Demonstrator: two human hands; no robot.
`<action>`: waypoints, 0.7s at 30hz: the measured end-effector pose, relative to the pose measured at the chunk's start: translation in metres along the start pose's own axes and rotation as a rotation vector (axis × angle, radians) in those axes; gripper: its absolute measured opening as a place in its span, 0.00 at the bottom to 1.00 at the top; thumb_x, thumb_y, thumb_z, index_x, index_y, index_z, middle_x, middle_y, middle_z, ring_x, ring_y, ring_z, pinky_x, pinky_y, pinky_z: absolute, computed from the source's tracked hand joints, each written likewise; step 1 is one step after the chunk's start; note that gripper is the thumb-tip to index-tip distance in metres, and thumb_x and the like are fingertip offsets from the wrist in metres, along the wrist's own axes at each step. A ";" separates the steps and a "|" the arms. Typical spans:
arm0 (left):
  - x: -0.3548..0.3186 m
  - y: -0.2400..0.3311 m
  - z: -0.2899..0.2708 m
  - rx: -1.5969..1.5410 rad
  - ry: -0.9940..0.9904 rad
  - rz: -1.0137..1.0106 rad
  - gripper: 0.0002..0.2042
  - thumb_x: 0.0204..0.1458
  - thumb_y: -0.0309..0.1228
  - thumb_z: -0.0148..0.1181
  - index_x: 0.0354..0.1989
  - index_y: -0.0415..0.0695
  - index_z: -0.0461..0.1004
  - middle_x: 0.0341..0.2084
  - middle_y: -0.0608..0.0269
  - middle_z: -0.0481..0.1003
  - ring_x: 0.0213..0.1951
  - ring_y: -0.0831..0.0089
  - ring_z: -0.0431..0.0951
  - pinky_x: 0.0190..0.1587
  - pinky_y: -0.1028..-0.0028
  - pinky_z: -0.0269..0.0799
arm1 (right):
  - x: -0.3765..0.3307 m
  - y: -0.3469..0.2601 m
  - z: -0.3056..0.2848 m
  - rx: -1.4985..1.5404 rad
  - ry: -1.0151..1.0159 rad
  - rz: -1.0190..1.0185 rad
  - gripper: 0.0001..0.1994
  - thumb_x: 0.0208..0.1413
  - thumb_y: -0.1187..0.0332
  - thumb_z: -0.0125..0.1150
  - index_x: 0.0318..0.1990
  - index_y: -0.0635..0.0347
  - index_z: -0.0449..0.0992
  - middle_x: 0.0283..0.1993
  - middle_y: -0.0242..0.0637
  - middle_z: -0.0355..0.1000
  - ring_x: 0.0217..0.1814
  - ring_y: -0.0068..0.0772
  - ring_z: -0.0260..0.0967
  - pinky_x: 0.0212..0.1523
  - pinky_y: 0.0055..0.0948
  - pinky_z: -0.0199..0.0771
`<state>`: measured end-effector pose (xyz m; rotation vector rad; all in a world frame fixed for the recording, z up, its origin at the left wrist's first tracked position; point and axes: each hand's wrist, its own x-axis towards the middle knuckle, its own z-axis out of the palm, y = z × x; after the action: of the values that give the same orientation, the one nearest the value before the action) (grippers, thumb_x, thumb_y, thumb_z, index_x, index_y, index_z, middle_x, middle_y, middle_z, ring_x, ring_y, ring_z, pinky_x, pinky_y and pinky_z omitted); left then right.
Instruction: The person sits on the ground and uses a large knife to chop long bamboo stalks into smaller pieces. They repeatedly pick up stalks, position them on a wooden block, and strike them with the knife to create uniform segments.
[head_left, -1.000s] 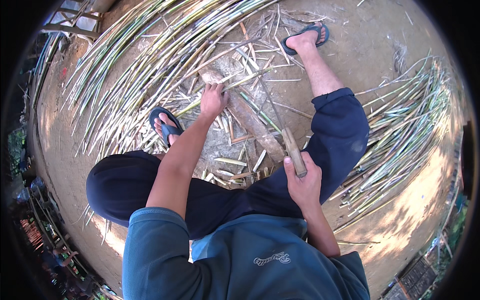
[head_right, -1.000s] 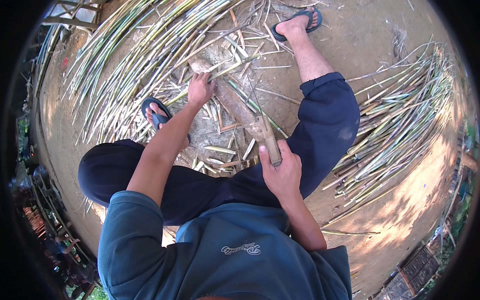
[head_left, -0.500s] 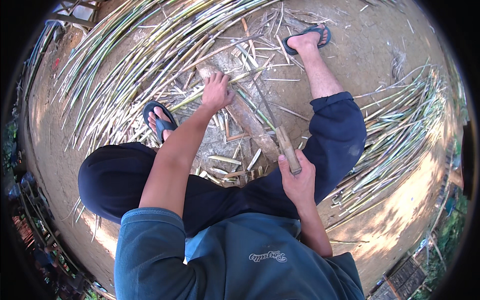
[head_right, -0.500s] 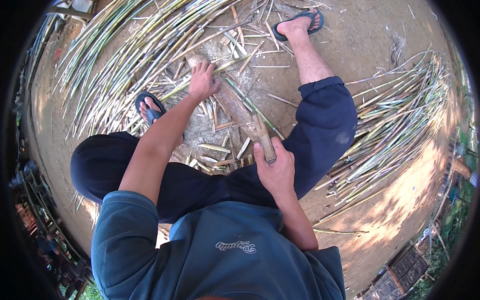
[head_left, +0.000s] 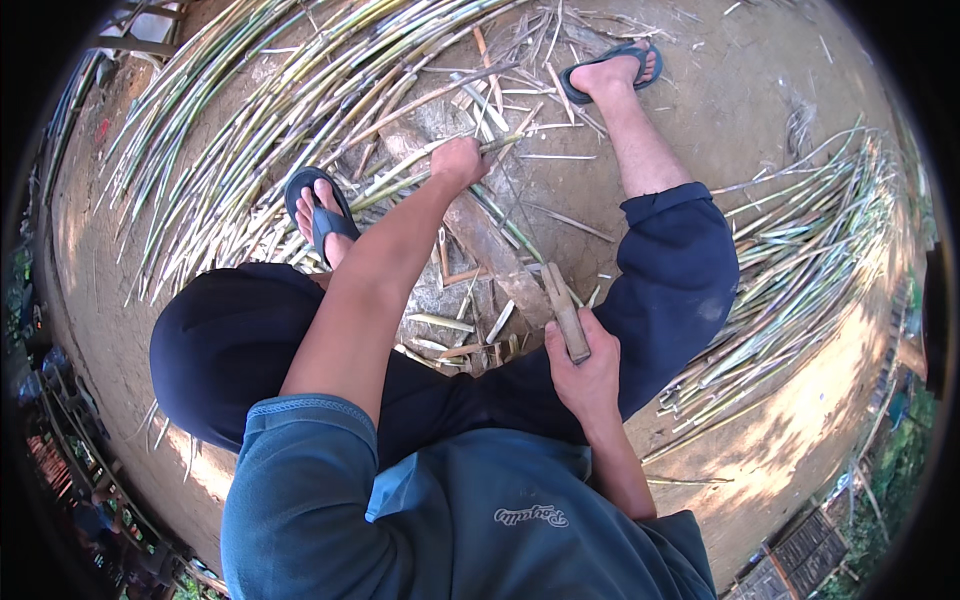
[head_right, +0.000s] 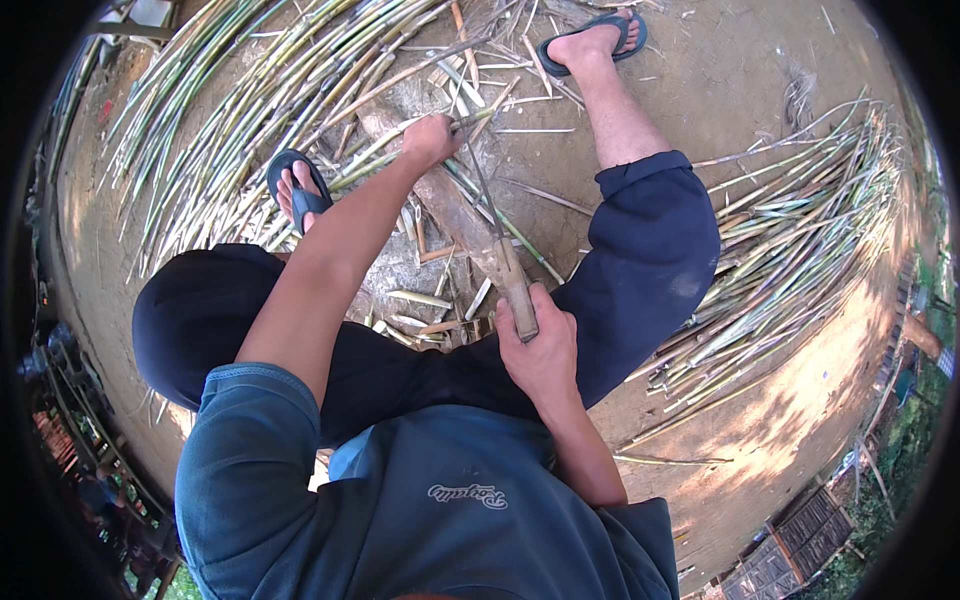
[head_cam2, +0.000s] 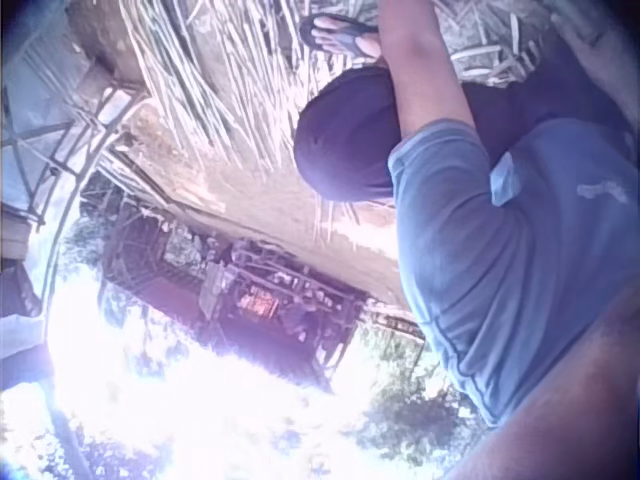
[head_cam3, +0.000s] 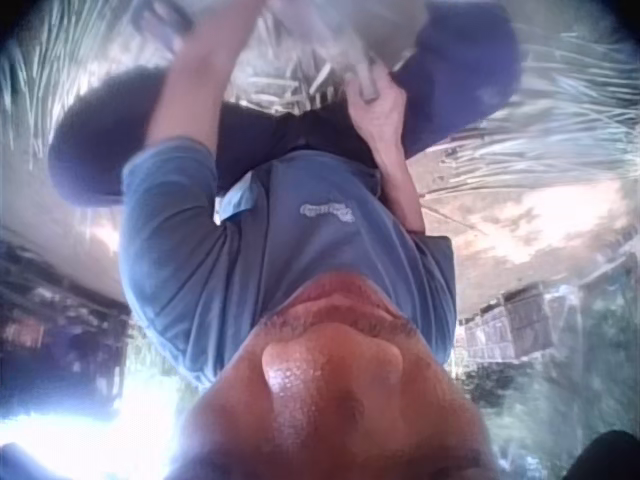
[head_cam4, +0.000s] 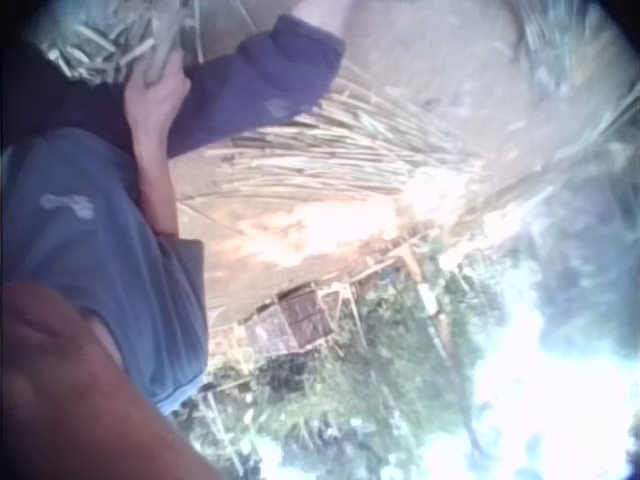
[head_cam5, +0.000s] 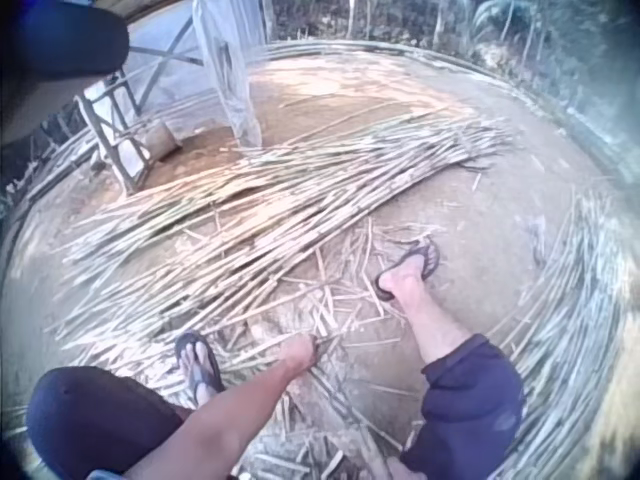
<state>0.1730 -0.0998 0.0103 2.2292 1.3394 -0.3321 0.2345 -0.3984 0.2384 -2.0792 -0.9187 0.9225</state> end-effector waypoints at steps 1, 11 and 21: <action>0.001 0.004 -0.001 -0.011 0.006 -0.021 0.21 0.51 0.48 0.60 0.40 0.41 0.81 0.39 0.50 0.81 0.44 0.57 0.81 0.49 0.62 0.76 | 0.001 0.001 0.002 0.006 0.013 0.008 0.13 0.56 0.68 0.62 0.27 0.65 0.65 0.17 0.48 0.65 0.18 0.50 0.67 0.22 0.37 0.64; 0.010 0.015 0.005 -0.036 0.021 -0.126 0.20 0.47 0.44 0.62 0.40 0.39 0.81 0.40 0.49 0.81 0.44 0.57 0.82 0.46 0.64 0.78 | 0.008 0.000 0.011 0.020 0.065 0.050 0.14 0.55 0.70 0.61 0.22 0.65 0.65 0.12 0.40 0.60 0.13 0.22 0.57 0.18 0.31 0.59; -0.001 0.014 0.003 -0.054 0.137 -0.121 0.15 0.46 0.39 0.60 0.34 0.40 0.82 0.37 0.48 0.81 0.39 0.55 0.83 0.43 0.63 0.78 | 0.004 0.000 0.013 0.035 0.063 0.079 0.11 0.54 0.70 0.61 0.24 0.67 0.71 0.13 0.38 0.63 0.15 0.20 0.60 0.20 0.29 0.62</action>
<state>0.1847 -0.1076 0.0125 2.1648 1.5404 -0.1852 0.2256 -0.3918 0.2302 -2.1152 -0.7878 0.9023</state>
